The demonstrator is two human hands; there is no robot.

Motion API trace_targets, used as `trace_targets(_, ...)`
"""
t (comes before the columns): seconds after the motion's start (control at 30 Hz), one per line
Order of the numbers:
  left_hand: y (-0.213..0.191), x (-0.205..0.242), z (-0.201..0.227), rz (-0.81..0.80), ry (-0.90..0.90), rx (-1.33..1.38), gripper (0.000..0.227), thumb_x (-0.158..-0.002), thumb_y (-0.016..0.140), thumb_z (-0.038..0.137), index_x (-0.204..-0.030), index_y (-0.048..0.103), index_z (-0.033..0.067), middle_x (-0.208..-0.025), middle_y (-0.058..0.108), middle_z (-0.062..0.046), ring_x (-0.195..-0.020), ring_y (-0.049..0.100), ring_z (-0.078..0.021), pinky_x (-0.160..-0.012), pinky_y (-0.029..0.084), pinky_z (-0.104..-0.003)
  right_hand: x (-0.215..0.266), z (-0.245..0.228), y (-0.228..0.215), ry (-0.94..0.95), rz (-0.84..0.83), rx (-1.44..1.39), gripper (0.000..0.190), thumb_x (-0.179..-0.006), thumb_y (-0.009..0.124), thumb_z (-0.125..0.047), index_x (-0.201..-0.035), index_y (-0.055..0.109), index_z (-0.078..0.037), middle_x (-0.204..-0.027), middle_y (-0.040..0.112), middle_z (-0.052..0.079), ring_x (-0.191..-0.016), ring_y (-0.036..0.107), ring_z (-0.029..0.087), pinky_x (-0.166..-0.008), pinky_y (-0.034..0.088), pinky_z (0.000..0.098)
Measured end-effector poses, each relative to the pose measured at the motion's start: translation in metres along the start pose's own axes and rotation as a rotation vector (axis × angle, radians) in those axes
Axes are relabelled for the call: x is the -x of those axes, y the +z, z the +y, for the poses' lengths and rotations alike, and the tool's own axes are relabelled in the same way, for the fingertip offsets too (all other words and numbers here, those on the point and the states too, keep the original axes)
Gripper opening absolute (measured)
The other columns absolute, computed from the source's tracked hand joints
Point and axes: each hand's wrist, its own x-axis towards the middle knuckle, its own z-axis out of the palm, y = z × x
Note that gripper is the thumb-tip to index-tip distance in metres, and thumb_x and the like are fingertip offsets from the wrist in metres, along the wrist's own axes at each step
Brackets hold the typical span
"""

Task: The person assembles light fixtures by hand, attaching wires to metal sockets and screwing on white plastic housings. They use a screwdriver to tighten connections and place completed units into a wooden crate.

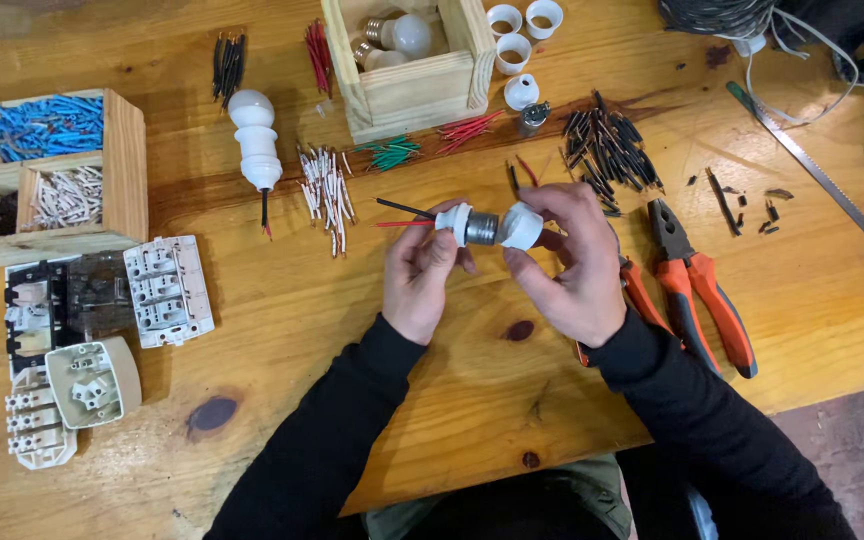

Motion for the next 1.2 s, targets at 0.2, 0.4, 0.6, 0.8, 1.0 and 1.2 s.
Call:
trace_targets(0.2,-0.001,0.003,-0.007,0.026,-0.003,0.063,0.054,-0.104,0.058,0.035,-0.139,0.054,-0.0056,-0.106,0.067,-0.021,-0.078,0.074,-0.027,-0.077,0.064,-0.038,-0.001,0.003,-0.002,0.022,0.037,-0.039,0.036,-0.085,0.073,0.004,-0.119,0.06,0.005,-0.109,0.054,0.017,-0.094,0.065,0.027,-0.078,0.063,0.0426)
trace_targets(0.4,0.0,-0.001,-0.009,-0.019,0.001,0.038,0.052,-0.104,0.06,0.033,-0.138,0.053,-0.0057,-0.108,0.067,-0.021,-0.079,0.074,-0.0274,-0.078,0.065,-0.04,-0.008,-0.004,-0.021,0.012,0.118,-0.033,0.029,-0.083,0.081,0.004,-0.103,0.059,0.001,-0.11,0.064,0.018,-0.094,0.066,0.024,-0.075,0.061,0.0362)
trace_targets(0.6,0.014,-0.009,-0.017,-0.052,0.016,0.061,0.052,-0.103,0.061,0.032,-0.14,0.054,-0.0042,-0.109,0.066,-0.02,-0.078,0.072,-0.0252,-0.076,0.063,-0.036,-0.04,0.005,-0.072,-0.106,0.073,0.329,0.023,-0.079,0.093,-0.011,-0.087,0.071,-0.01,-0.106,0.074,0.013,-0.09,0.073,0.031,-0.077,0.058,0.0377)
trace_targets(0.8,0.018,-0.007,-0.012,-0.049,-0.008,0.019,0.056,-0.1,0.062,0.034,-0.139,0.054,-0.0062,-0.103,0.068,-0.021,-0.076,0.073,-0.0263,-0.076,0.062,-0.037,-0.113,0.077,-0.105,-0.116,0.024,0.418,0.021,-0.077,0.091,-0.003,-0.086,0.073,-0.007,-0.098,0.075,0.017,-0.086,0.073,0.035,-0.074,0.057,0.0418)
trace_targets(1.0,0.012,-0.006,-0.012,-0.043,-0.003,0.02,0.053,-0.1,0.064,0.03,-0.137,0.056,-0.0074,-0.1,0.069,-0.022,-0.073,0.074,-0.0269,-0.073,0.062,-0.036,-0.162,0.157,-0.096,-0.056,-0.103,0.516,0.02,-0.073,0.091,-0.009,-0.086,0.074,-0.009,-0.095,0.074,0.012,-0.074,0.073,0.027,-0.068,0.057,0.0374)
trace_targets(1.2,0.01,-0.009,-0.008,-0.057,-0.001,-0.017,0.053,-0.101,0.061,0.03,-0.134,0.056,-0.0107,-0.092,0.069,-0.023,-0.071,0.073,-0.0266,-0.072,0.061,-0.039,-0.18,0.17,-0.079,0.068,-0.156,0.74,0.019,-0.074,0.089,-0.022,-0.083,0.073,-0.017,-0.097,0.074,0.003,-0.078,0.075,0.03,-0.073,0.059,0.0468)
